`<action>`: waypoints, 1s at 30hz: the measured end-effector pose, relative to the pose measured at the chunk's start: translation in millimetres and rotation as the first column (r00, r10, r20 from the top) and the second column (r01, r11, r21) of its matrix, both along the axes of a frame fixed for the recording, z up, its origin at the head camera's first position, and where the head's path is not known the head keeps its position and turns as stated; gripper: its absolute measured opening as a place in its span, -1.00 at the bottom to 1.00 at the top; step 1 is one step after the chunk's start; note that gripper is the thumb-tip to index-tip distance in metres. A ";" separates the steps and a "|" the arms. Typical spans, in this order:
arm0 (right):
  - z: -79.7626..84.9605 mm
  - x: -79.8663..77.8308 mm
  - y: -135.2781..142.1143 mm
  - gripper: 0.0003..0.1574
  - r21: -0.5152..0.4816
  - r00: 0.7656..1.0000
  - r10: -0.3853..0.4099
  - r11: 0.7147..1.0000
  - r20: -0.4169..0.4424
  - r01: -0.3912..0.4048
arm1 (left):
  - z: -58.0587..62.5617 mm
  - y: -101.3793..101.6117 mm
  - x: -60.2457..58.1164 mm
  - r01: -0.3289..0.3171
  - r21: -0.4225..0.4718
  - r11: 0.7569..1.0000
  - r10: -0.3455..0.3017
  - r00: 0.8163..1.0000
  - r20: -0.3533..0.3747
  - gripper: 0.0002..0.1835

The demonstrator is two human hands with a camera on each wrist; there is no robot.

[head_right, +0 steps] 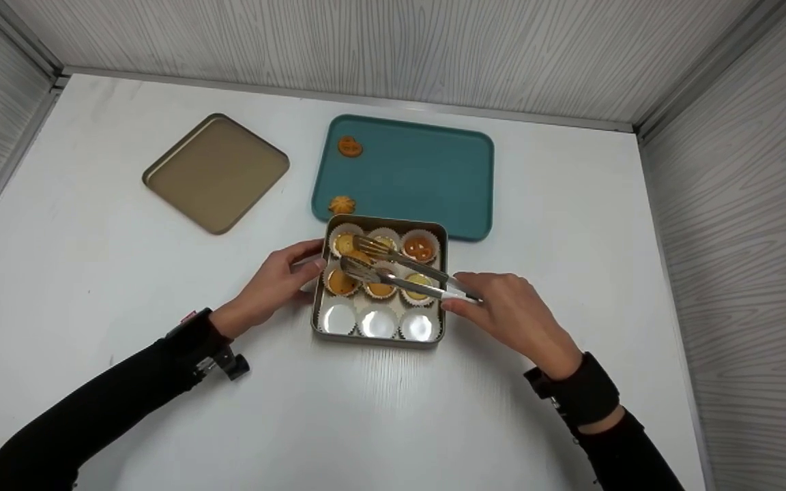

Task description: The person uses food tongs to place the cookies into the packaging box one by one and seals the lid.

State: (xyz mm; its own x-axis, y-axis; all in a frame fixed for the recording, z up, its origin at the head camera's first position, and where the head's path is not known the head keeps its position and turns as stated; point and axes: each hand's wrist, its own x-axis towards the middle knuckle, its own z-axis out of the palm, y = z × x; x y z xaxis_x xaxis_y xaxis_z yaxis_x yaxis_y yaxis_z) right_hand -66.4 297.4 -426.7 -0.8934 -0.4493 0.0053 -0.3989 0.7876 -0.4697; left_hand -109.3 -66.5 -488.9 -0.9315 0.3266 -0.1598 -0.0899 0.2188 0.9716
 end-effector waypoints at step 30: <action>-3.2 13.6 -13.5 -0.44 0.178 0.957 0.239 0.962 -0.166 -0.209 | -1.8 0.4 1.7 0.000 -0.019 1.000 0.000 1.000 0.004 -0.41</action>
